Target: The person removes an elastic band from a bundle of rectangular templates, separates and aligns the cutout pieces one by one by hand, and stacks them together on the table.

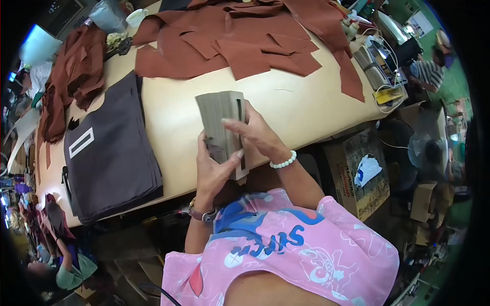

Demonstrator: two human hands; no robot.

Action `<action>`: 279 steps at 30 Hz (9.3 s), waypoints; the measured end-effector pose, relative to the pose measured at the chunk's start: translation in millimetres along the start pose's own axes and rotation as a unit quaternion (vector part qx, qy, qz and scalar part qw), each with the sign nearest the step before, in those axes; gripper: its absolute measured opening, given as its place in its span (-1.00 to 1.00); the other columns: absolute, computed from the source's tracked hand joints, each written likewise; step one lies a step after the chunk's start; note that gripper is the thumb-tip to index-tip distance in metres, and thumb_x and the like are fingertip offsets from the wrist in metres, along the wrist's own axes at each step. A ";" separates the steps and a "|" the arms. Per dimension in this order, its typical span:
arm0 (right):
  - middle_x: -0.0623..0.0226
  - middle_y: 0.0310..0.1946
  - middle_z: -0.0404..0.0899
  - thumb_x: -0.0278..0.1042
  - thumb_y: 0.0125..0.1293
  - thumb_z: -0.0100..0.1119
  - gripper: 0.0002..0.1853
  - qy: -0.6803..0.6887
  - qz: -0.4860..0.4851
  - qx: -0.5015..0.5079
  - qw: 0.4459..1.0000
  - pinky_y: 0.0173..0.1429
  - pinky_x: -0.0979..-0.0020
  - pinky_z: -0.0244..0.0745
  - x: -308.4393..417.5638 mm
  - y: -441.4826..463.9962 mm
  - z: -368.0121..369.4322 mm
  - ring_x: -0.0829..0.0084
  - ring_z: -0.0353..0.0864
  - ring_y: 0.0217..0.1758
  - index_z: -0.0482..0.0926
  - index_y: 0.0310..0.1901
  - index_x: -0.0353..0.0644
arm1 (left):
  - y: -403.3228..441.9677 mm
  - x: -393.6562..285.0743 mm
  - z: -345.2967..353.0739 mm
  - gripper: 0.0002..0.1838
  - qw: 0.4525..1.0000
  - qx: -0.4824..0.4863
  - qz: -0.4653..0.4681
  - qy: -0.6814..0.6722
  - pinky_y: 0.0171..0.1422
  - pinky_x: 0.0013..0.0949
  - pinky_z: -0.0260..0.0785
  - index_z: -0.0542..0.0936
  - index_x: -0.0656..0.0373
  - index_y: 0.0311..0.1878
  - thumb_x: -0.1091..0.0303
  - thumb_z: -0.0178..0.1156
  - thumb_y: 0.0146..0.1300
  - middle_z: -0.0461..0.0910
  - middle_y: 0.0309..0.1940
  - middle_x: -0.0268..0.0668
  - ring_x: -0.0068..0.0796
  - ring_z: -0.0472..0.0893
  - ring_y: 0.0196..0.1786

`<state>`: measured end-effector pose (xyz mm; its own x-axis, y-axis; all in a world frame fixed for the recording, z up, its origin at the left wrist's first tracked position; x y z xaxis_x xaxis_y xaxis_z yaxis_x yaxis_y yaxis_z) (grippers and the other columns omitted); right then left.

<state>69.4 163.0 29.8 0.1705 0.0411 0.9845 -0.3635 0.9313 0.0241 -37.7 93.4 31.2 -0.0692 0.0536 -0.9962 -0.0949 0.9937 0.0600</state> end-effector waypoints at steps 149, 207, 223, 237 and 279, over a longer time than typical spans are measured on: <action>0.24 -0.18 0.52 -0.22 0.31 0.06 -0.50 0.176 0.104 0.067 0.977 -0.28 0.53 0.52 -10.9 19.0 67.4 0.50 0.59 -0.30 0.23 0.17 -0.34 | -5.5 -71.4 -85.4 -0.41 0.834 -0.063 0.129 0.533 -0.19 -0.37 0.46 0.45 0.18 0.14 0.40 0.35 -0.05 0.59 -0.21 -0.07 -0.30 0.62 -0.27; 0.31 -0.41 0.54 -0.48 0.00 0.31 -0.79 -0.202 -0.132 -0.054 0.969 -0.19 0.49 0.43 16.3 -9.1 8.0 0.49 0.54 -0.30 0.54 -0.31 -0.34 | -15.3 54.9 -0.8 -0.43 0.894 0.078 -0.293 -0.330 -0.54 -0.58 0.39 0.45 0.18 -0.01 -0.18 -0.15 0.31 0.52 -0.54 -0.30 -0.62 0.50 -0.59; 0.47 -0.45 0.59 -0.35 0.27 0.11 -0.84 0.029 0.046 -0.038 0.998 -0.27 0.65 0.44 8.7 8.1 -44.4 0.69 0.55 -0.37 0.60 -0.23 -0.22 | -31.0 57.2 -6.4 -0.37 0.872 0.100 -0.330 -0.347 -0.50 -0.49 0.46 0.40 0.33 -0.01 -0.15 -0.27 0.36 0.52 -0.50 -0.18 -0.46 0.54 -0.55; 0.32 -0.38 0.48 -0.28 0.07 0.24 -0.84 -0.454 -0.138 -0.165 0.864 -0.28 0.36 0.42 5.1 26.8 -51.8 0.35 0.52 -0.37 0.60 -0.32 -0.13 | -27.5 62.5 -21.3 -0.30 0.853 0.066 -0.320 -0.407 -0.51 -0.40 0.43 0.40 0.32 0.02 -0.24 -0.26 0.31 0.51 -0.49 -0.16 -0.42 0.52 -0.57; 0.24 -0.20 0.50 -0.27 0.09 0.21 -0.77 -0.381 -0.266 -0.057 0.883 -0.02 0.29 0.36 29.8 -12.7 31.9 0.21 0.48 -0.14 0.60 -0.22 -0.15 | -12.2 46.7 -0.8 -0.33 0.867 0.100 -0.281 -0.399 -0.55 -0.51 0.43 0.42 0.27 -0.05 -0.24 -0.30 0.33 0.53 -0.53 -0.23 -0.51 0.53 -0.58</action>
<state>49.9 140.9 64.3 -0.3927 -0.6294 0.6705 -0.3154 0.7771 0.5447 -40.6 83.7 -16.0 0.6498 -0.4728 -0.5952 0.2884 0.8778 -0.3824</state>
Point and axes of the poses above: each hand's wrist, its own y-axis towards the middle knuckle, its own z-axis out of the palm, x = y × z, the point moved 8 cm from there along y, towards the middle knuckle
